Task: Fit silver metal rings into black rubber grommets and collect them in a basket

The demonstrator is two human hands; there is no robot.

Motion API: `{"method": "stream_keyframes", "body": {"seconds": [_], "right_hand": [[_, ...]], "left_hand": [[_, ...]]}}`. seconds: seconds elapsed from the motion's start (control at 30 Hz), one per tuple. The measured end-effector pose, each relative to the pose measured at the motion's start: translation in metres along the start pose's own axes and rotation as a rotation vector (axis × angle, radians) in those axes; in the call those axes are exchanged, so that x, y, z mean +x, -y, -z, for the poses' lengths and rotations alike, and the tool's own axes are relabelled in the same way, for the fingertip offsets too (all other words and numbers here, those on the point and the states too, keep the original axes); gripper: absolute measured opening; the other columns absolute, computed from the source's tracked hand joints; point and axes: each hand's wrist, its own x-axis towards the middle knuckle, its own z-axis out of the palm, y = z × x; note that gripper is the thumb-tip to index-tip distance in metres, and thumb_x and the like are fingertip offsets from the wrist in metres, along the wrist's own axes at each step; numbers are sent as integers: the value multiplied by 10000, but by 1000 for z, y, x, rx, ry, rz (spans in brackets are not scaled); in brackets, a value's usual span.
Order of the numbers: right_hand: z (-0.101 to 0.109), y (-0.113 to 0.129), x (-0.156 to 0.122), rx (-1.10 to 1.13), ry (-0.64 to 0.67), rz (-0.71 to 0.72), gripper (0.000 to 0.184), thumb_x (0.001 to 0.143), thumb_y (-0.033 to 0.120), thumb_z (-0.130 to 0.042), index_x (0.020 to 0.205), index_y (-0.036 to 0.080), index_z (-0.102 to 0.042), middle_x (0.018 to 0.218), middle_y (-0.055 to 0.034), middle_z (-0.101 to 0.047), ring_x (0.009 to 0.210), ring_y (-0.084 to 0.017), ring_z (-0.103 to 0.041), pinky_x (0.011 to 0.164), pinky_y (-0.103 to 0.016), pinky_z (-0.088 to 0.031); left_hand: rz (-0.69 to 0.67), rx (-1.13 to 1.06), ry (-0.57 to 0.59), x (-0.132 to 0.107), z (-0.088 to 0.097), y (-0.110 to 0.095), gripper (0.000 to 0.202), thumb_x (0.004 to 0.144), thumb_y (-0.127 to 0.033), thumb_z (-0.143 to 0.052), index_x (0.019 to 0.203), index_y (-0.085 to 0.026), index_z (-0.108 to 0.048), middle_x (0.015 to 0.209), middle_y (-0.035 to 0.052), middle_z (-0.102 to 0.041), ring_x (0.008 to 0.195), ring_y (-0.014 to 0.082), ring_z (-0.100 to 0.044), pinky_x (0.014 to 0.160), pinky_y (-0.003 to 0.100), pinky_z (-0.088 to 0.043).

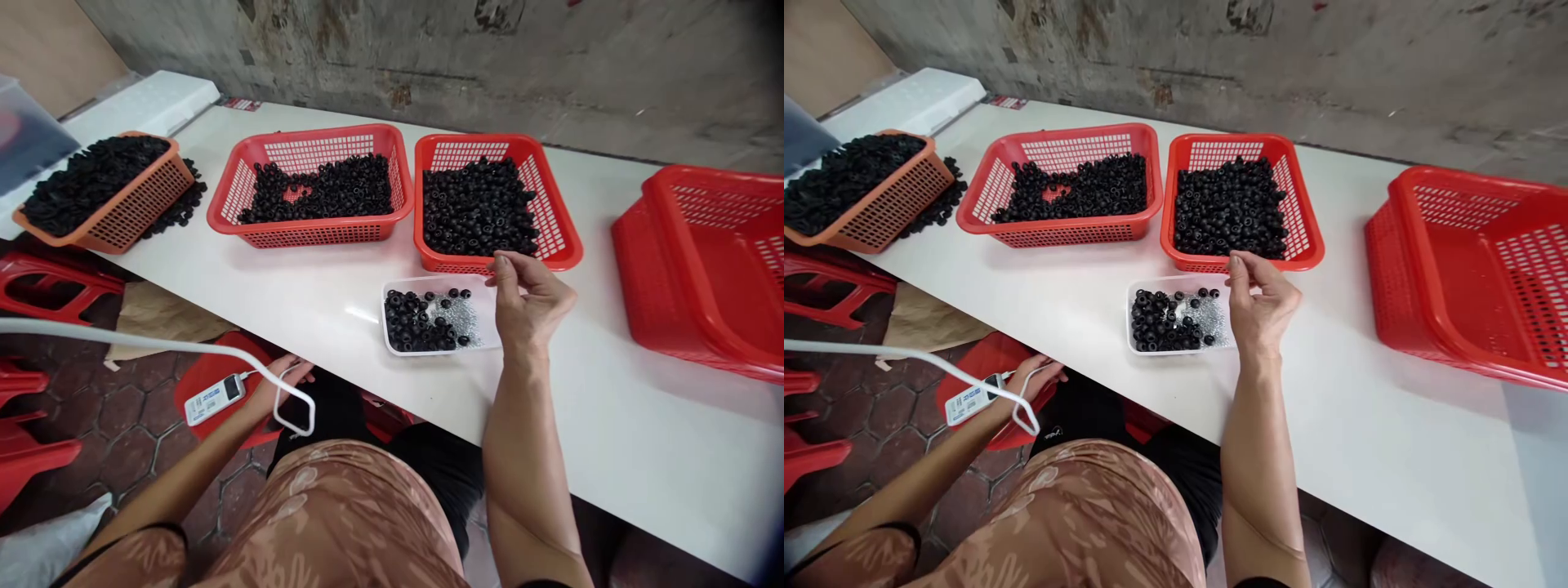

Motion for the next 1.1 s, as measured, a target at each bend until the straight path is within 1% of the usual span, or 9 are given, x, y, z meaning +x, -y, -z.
{"method": "stream_keyframes", "body": {"seconds": [0.1, 0.17, 0.23, 0.3, 0.43, 0.57, 0.63, 0.83, 1.1], "right_hand": [[1, 3, -1, -18, 19, -4, 234, 932, 373, -673, 1012, 189, -793, 854, -39, -788, 633, -143, -706, 521, -246, -495], [2, 4, -2, -37, 34, -2, 239, 935, 381, -669, 1003, 190, -796, 831, -34, -783, 632, -144, -702, 536, -252, -505], [2, 5, -2, -47, 47, 0, 236, 932, 380, -674, 995, 190, -799, 810, -30, -778, 632, -145, -698, 578, -266, -529], [2, 7, -2, -52, 56, -4, 231, 924, 378, -685, 990, 189, -801, 798, -27, -774, 630, -146, -695, 618, -283, -550], [5, 10, -2, -66, 74, -38, 220, 910, 374, -701, 989, 193, -800, 814, -28, -773, 633, -150, -695, 598, -280, -548], [11, 10, 1, -64, 71, -70, 211, 891, 360, -719, 983, 190, -804, 805, -31, -764, 620, -141, -672, 552, -257, -498], [15, 8, 3, -76, 53, -86, 216, 883, 362, -721, 979, 190, -809, 760, -22, -747, 593, -131, -632, 545, -253, -475], [23, 4, 6, -155, 136, -88, 216, 860, 381, -721, 913, 193, -812, 715, -24, -732, 603, -147, -598, 613, -288, -503], [26, -4, 2, -393, 499, 179, 189, 918, 295, -634, 891, 225, -807, 832, -58, -789, 717, -208, -676, 810, -380, -503]], "left_hand": [[164, -361, -347, -19, 2, 14, 550, 757, -536, -804, 1141, -191, -612, 1130, 76, -710, 855, 205, -725, 674, 276, -557], [316, -551, -446, -33, 1, 15, 458, 815, -447, -776, 1147, -197, -583, 1138, 65, -695, 871, 177, -727, 653, 235, -544], [492, -678, -369, -49, -4, 8, 350, 906, -456, -680, 1083, -164, -605, 1066, 83, -705, 832, 156, -719, 621, 210, -519], [527, -690, -105, -65, -15, -7, 414, 925, -523, -650, 1072, -137, -651, 1054, 116, -727, 787, 147, -698, 586, 203, -489], [58, -344, 386, -76, -46, -65, 329, 910, -472, -708, 948, -145, -714, 864, 68, -742, 677, 114, -625, 627, 218, -471], [-696, 72, 312, -34, -71, -140, 230, 1013, -301, -574, 935, -155, -733, 869, 56, -752, 728, 113, -635, 686, 233, -467], [-913, 303, 232, 2, -82, -174, 266, 1053, -243, -488, 975, -159, -727, 948, 62, -766, 815, 129, -674, 731, 249, -475], [-1067, 1087, 297, 79, -121, -227, 264, 983, -44, -484, 968, -104, -740, 904, 108, -747, 790, 194, -699, 634, 303, -448], [-1159, 1284, 277, 89, -138, -218, 289, 957, 10, -452, 1023, -65, -723, 910, 150, -732, 776, 236, -724, 587, 328, -448]]}}
